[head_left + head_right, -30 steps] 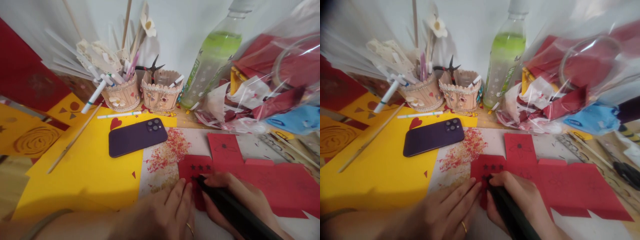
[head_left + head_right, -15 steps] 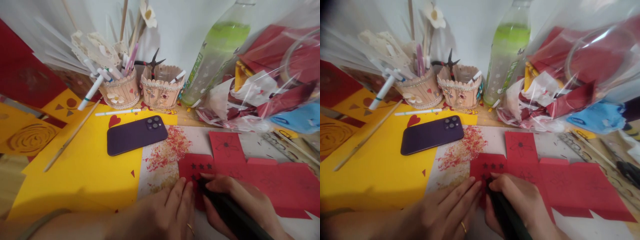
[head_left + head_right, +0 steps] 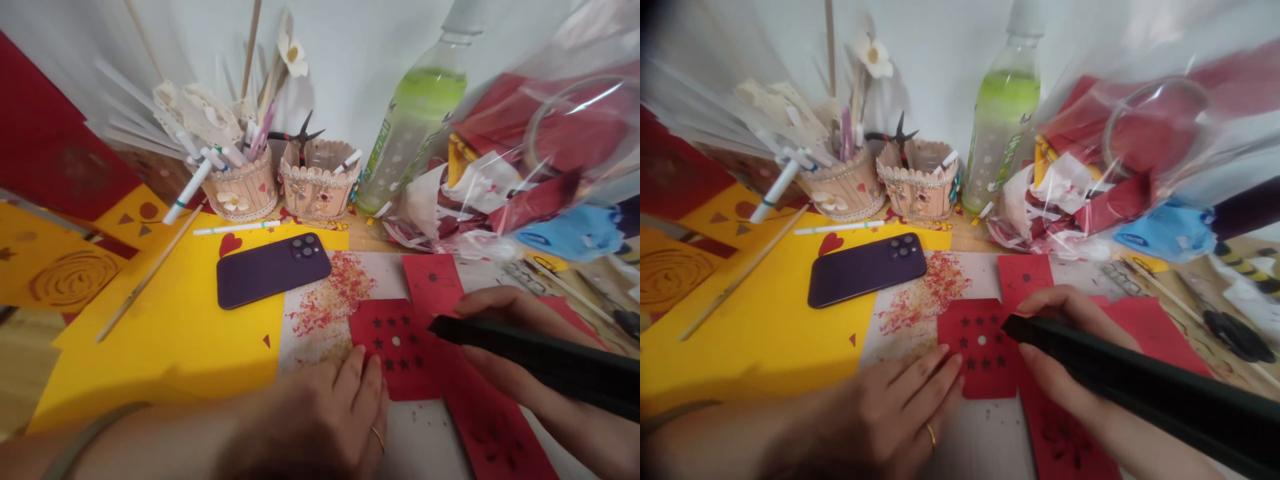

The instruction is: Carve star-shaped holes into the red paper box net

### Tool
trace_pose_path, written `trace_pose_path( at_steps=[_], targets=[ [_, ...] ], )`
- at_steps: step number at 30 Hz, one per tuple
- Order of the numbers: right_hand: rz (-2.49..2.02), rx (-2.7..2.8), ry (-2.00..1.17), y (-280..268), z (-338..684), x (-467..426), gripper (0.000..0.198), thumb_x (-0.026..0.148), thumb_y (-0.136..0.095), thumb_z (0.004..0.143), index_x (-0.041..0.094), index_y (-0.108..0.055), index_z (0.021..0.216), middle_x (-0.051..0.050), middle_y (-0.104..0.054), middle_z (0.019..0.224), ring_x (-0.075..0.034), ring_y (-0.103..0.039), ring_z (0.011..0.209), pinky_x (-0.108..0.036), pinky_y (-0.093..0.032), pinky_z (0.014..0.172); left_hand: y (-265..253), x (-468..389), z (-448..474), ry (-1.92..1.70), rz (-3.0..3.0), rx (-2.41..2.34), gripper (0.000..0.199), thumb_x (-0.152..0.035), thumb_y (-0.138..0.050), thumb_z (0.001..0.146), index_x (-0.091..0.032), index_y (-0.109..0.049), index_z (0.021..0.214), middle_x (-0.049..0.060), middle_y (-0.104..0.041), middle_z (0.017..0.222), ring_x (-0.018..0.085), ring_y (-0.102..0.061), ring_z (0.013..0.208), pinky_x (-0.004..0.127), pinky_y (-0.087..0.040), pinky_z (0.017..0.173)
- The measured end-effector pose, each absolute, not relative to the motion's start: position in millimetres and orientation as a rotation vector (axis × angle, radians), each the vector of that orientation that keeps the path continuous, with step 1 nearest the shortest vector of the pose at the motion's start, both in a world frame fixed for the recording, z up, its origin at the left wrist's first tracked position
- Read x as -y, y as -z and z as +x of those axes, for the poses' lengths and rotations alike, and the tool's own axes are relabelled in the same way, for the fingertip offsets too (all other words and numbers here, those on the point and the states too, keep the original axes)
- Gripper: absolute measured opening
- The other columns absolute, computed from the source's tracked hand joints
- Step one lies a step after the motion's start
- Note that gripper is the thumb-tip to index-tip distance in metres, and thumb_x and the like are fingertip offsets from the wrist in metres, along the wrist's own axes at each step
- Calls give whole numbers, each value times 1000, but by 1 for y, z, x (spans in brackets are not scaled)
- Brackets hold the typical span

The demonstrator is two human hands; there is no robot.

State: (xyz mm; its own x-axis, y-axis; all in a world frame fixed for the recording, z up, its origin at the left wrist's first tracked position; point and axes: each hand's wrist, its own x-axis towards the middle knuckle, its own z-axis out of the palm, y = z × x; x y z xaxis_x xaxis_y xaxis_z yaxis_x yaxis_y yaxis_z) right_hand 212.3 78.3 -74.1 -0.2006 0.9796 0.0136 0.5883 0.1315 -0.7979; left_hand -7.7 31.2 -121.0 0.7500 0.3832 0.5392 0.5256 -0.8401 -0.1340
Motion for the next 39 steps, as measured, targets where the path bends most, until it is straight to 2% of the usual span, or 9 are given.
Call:
trace_pose_path(
  at_steps=[5,10,13,18,21,24,30,35,39],
  targets=[
    [-1497,1894,-1159,76,226,-76,14,42,-64,72,30,-63,78,-3,-69,77,-25,-65,74,-37,-55,67,120,-44,-18,817,-2746,469,38,-6,-33,86,-8,-70,84,11,-73,88,23,-70,82,31,-58,63],
    [-1475,1845,-1397,96,228,-45,10,37,-63,69,29,-58,72,-1,-64,62,-20,-57,51,-32,-45,45,128,-64,-35,793,-2704,487,32,-10,-37,90,-9,-69,87,9,-72,92,20,-68,88,30,-57,73],
    [-1529,1661,-1596,98,223,-28,16,39,-65,65,26,-56,69,1,-61,54,-15,-51,44,-27,-38,40,130,-70,-39,781,-2633,606,25,-11,-44,90,-10,-68,88,7,-72,92,19,-68,88,29,-56,75],
    [-1568,1764,-1204,74,220,-42,22,49,-61,73,27,-59,74,3,-56,56,-12,-48,45,-24,-38,40,122,-57,-29,972,-2588,904,17,-19,-52,89,-15,-68,91,1,-73,89,15,-69,78,25,-56,71],
    [-1506,1869,-998,67,219,-60,20,47,-61,75,27,-59,76,2,-59,65,-15,-55,60,-25,-45,54,121,-44,-19,751,-2676,1058,41,-45,-44,92,-13,-67,103,7,-70,104,22,-66,96,35,-55,81],
    [-1487,1870,-1070,75,215,-69,19,45,-60,78,27,-58,84,2,-62,77,-16,-58,71,-27,-46,63,126,-43,-15,467,-2699,1100,60,-59,-37,90,-10,-61,115,9,-60,124,26,-55,115,40,-48,93],
    [-1486,1779,-1138,98,211,-73,20,43,-57,80,25,-55,89,3,-57,73,-14,-52,65,-27,-38,57,123,-66,-16,174,-2643,1207,48,-52,-48,88,-19,-58,121,8,-49,136,25,-47,124,41,-43,97],
    [-1454,1748,-1075,101,209,-73,20,42,-55,82,24,-54,88,3,-55,72,-14,-50,62,-28,-36,57,112,-72,-18,272,-2590,1190,37,-32,-54,90,-13,-57,122,9,-55,130,25,-49,121,38,-44,96],
    [-1419,1774,-1019,97,211,-69,20,42,-58,80,24,-54,88,1,-56,79,-16,-52,72,-30,-39,65,112,-55,-16,511,-2565,1097,31,-32,-48,92,-10,-65,106,10,-65,115,24,-58,107,37,-48,90]
  ],
)
